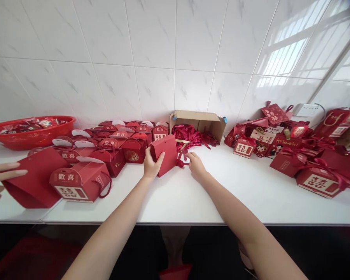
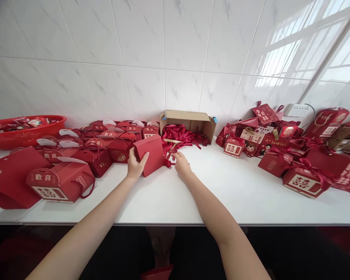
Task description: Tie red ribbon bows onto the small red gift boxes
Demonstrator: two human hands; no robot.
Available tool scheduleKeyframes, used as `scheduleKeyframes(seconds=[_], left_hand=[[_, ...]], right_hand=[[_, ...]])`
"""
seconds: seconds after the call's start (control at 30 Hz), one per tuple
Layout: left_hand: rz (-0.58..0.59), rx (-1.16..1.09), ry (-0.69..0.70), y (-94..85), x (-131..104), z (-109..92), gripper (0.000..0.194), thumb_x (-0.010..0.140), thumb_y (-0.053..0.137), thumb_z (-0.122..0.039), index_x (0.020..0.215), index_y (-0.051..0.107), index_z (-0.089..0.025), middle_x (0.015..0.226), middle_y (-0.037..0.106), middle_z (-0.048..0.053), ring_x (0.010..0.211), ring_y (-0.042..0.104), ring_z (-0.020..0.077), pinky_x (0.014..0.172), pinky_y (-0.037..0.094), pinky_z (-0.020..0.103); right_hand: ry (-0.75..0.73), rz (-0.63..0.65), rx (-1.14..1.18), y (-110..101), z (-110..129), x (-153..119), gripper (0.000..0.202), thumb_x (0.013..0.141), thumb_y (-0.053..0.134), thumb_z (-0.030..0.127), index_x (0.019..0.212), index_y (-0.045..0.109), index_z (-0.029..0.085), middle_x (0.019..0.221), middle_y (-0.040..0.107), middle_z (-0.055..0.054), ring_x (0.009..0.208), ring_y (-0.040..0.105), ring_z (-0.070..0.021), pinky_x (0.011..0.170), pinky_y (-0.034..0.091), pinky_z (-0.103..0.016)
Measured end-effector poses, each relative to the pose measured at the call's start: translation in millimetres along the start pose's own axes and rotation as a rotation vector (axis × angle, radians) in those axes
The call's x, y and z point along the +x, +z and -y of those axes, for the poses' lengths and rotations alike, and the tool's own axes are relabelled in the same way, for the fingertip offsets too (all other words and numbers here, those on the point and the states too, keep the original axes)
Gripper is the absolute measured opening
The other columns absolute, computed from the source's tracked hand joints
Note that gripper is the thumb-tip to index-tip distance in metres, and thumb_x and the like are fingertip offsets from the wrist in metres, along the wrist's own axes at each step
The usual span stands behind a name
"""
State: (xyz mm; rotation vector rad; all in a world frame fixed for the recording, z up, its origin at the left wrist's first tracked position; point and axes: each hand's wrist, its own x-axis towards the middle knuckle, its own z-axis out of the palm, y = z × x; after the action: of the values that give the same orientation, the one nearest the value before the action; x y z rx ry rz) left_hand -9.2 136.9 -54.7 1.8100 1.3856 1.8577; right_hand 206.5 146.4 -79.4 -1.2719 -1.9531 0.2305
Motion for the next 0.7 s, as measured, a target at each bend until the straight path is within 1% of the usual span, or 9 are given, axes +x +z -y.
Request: scheduleKeyframes(seconds=[0.13, 0.2, 0.27, 0.33, 0.37, 0.43, 0.5, 0.6, 0.7], left_hand=[[-0.07, -0.008, 0.102, 1.9, -1.1, 1.4, 0.079, 0.073, 0.068, -0.041, 0.134, 0.024, -0.014, 0.134, 0.041, 0.021, 0.121, 0.048, 0.0267, 0.099, 0.043, 0.041], [-0.105, 0.024, 0.168, 0.1, -0.8, -1.8, 0.089, 0.068, 0.073, -0.04, 0.135, 0.02, -0.014, 0.14, 0.029, 0.023, 0.13, 0.037, 0.0304, 0.105, 0.036, 0.045], [-0.163, 0.11, 0.305, -3.2, -3.5, -8.4, 0.088, 0.065, 0.075, -0.038, 0.133, 0.023, -0.014, 0.141, 0.023, 0.024, 0.134, 0.027, 0.0342, 0.108, 0.03, 0.051], [-0.175, 0.173, 0.539, -5.8, -10.3, -18.0, 0.077, 0.068, 0.073, -0.031, 0.13, 0.03, -0.014, 0.141, 0.022, 0.023, 0.135, 0.022, 0.0365, 0.108, 0.026, 0.055], [-0.138, 0.18, 0.66, -6.1, -15.1, -23.5, 0.068, 0.071, 0.07, -0.026, 0.128, 0.035, -0.015, 0.14, 0.025, 0.022, 0.133, 0.026, 0.036, 0.106, 0.028, 0.055], [0.021, 0.151, 0.841, -3.4, -26.2, -34.0, 0.049, 0.075, 0.063, -0.017, 0.121, 0.045, -0.018, 0.133, 0.04, 0.017, 0.124, 0.041, 0.031, 0.102, 0.036, 0.049], [0.21, 0.135, 0.921, 3.4, -37.2, -42.0, 0.035, 0.077, 0.057, -0.012, 0.111, 0.053, -0.021, 0.116, 0.056, 0.01, 0.106, 0.055, 0.023, 0.092, 0.046, 0.038], [0.4, 0.128, 0.918, 16.1, -48.6, -46.2, 0.025, 0.078, 0.05, -0.009, 0.1, 0.056, -0.02, 0.095, 0.063, 0.005, 0.084, 0.062, 0.0171, 0.076, 0.052, 0.029], [0.493, 0.131, 0.808, 23.5, -53.4, -43.0, 0.02, 0.08, 0.045, -0.009, 0.094, 0.056, -0.019, 0.089, 0.063, 0.005, 0.081, 0.062, 0.0175, 0.073, 0.052, 0.029]], right_hand=[[0.047, 0.038, -0.037, 6.0, 0.1, -2.5, 0.026, 0.086, 0.051, 0.013, 0.11, 0.063, 0.017, 0.109, 0.06, -0.011, 0.104, 0.053, -0.0241, 0.093, 0.042, -0.042], [0.062, 0.059, -0.04, 10.3, 3.7, -2.4, 0.023, 0.085, 0.057, 0.016, 0.108, 0.063, 0.017, 0.106, 0.061, -0.01, 0.104, 0.053, -0.0245, 0.093, 0.041, -0.045], [0.083, 0.062, -0.025, 13.8, 7.2, -1.7, 0.018, 0.085, 0.059, 0.018, 0.102, 0.064, 0.017, 0.103, 0.062, -0.008, 0.103, 0.053, -0.0236, 0.093, 0.041, -0.045], [0.109, 0.052, 0.013, 15.6, 9.3, -1.4, 0.013, 0.086, 0.06, 0.022, 0.098, 0.064, 0.016, 0.102, 0.061, -0.007, 0.103, 0.053, -0.0222, 0.093, 0.041, -0.044], [0.124, 0.043, 0.041, 15.8, 9.7, -1.6, 0.012, 0.087, 0.06, 0.023, 0.096, 0.064, 0.016, 0.102, 0.061, -0.007, 0.102, 0.054, -0.0213, 0.093, 0.041, -0.044], [0.161, 0.022, 0.115, 14.4, 8.9, -2.9, 0.012, 0.087, 0.061, 0.026, 0.092, 0.063, 0.014, 0.099, 0.061, -0.005, 0.097, 0.055, -0.0191, 0.091, 0.044, -0.041], [0.209, 0.0, 0.216, 10.7, 6.8, -5.0, 0.012, 0.085, 0.063, 0.025, 0.086, 0.061, 0.013, 0.091, 0.061, -0.003, 0.086, 0.057, -0.0164, 0.084, 0.046, -0.037], [0.305, -0.055, 0.407, 1.5, 3.9, -7.2, 0.013, 0.076, 0.069, 0.022, 0.08, 0.061, 0.014, 0.078, 0.06, 0.0, 0.071, 0.056, -0.0134, 0.074, 0.046, -0.032], [0.392, -0.105, 0.653, -8.7, 7.3, -6.8, 0.024, 0.069, 0.072, 0.028, 0.088, 0.063, 0.016, 0.078, 0.063, -0.001, 0.071, 0.056, -0.014, 0.071, 0.045, -0.03]])
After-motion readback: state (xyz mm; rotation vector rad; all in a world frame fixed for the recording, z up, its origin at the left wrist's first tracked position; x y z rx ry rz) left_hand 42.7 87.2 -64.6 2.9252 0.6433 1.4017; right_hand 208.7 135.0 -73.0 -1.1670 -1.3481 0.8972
